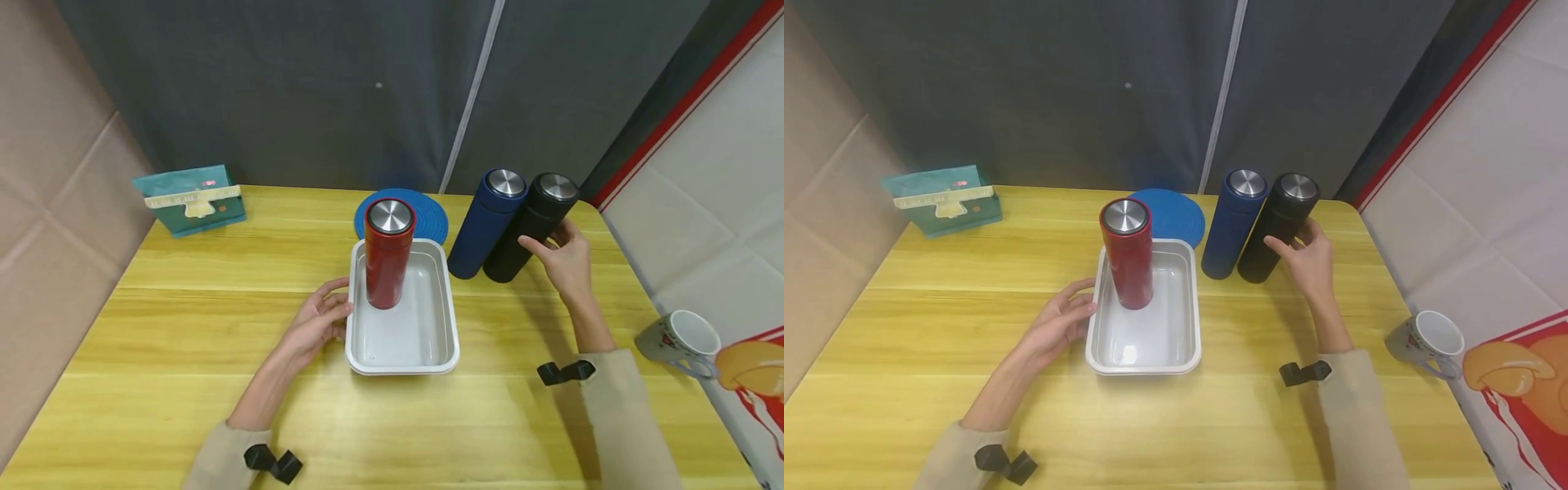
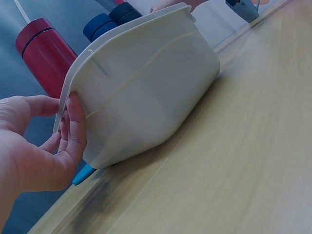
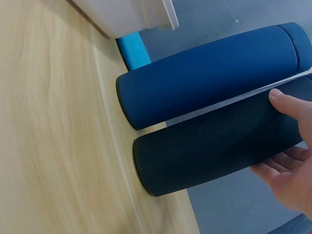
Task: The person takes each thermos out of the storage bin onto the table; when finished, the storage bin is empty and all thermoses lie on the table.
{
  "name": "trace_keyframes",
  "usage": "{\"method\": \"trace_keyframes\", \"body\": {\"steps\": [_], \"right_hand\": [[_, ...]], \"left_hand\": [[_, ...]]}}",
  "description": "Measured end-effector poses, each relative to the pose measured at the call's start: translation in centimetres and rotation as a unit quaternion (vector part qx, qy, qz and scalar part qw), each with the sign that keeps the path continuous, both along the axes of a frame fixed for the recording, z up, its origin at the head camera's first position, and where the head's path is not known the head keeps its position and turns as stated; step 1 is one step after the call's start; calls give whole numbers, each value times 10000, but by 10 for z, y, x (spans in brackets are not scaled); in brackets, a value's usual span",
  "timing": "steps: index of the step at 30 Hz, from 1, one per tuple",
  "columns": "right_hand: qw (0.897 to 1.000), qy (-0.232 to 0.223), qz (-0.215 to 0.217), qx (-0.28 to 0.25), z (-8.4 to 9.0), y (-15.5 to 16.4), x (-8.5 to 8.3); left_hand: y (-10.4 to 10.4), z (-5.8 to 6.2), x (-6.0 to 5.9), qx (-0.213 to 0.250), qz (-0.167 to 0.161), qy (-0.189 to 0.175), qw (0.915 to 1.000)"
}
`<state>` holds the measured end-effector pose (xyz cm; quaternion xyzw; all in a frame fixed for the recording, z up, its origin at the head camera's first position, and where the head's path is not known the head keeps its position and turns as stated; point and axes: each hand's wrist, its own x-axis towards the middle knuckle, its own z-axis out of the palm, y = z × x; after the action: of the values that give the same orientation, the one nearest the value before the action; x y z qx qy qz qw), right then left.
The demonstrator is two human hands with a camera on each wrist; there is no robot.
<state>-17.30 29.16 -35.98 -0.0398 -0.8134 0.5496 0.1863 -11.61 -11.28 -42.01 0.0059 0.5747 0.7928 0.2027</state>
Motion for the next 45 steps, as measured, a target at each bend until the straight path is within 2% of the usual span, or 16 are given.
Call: {"method": "trace_keyframes", "body": {"steps": [11,25,37,45], "right_hand": [[9999,-25,12,-138,-3,1,-5],[9988,70,419,-239,-7,4,-3],[9962,188,624,-584,-9,7,-3],[9904,455,559,-1181,-8,8,6]], "left_hand": [[-1,0,0,-64,-19,12,10000],[1,1,-1,-37,-12,53,10000],[2,0,-1,41,12,39,10000],[1,0,-1,44,-16,86,10000]]}}
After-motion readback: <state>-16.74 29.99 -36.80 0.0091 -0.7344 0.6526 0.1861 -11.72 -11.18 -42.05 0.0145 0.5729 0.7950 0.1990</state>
